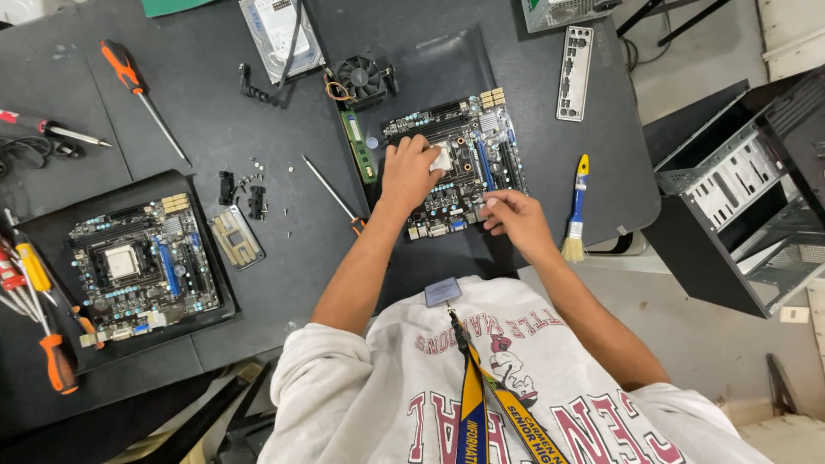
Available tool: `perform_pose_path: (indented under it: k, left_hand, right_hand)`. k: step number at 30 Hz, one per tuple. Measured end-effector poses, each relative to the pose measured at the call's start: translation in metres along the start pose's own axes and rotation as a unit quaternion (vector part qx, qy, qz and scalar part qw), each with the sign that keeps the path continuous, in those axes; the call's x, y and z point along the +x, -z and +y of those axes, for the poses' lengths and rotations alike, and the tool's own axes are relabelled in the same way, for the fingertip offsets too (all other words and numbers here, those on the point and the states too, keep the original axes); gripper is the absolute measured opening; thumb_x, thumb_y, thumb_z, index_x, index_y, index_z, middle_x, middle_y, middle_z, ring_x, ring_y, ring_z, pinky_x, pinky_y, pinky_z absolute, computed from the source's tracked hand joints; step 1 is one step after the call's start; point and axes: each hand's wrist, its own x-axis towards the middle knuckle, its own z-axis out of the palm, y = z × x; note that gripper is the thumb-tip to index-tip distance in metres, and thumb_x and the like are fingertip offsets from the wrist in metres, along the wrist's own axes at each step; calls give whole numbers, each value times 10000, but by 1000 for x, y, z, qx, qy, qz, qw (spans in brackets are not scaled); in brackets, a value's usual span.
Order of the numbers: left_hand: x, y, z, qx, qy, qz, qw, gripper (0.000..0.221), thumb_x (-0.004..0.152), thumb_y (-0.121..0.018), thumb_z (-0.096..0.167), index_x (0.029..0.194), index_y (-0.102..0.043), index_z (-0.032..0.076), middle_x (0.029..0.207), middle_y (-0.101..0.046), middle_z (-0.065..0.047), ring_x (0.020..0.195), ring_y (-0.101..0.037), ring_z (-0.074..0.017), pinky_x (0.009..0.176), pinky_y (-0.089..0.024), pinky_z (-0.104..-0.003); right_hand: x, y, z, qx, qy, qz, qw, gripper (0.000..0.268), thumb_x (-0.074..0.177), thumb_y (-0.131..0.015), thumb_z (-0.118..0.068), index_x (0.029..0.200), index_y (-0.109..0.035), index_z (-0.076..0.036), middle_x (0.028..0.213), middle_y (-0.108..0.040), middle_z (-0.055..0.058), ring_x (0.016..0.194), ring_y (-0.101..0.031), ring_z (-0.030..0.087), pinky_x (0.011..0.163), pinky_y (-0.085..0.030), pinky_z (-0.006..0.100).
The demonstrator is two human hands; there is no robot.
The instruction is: Cleaning a computer motherboard with a brush and installing internal components like CPU and RAM.
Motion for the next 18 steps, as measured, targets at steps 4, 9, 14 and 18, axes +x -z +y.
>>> perform_pose_path:
  k: [4,9,14,18]
  left_hand:
    - [-3,-5,0,10,-7,26,1000,369,874,-803,311,1200,-714,162,1050,-558,-24,1004,-553,-235,847,-403,-421]
    - [-5,-17,2,20,-7,59,998,158,887,-784,215,1037,-748,183,983,-567,-19,959,-546,-228,837,-398,-408]
    - [-8,-14,7,62,-32,101,992,169,847,-805,171,1001,-735,167,994,-585,-35,996,-564,-250,851,-403,-433]
    - [-18,-19,6,39,-56,119,991,184,905,-728,67,1075,-735,137,1084,-622,-62,1043,-606,-252,879,-422,-413]
  right_hand:
    - [8,2,-12,-16,19,7,1000,230,996,-642,-136,1164,-720,0,888,-735,180,734,-736,204,603,-625,300]
    - [34,8,-25,-63,60,10,996,206,1013,-650,-152,1171,-731,-47,916,-739,179,769,-735,210,629,-615,298]
    - [60,-9,-41,-202,188,-1,961,280,1002,-670,-120,1275,-703,-66,1007,-737,181,909,-743,279,713,-610,399]
    - [67,-19,-60,-306,240,-34,921,412,984,-629,-77,1396,-634,-58,1152,-695,222,1053,-703,358,863,-583,508]
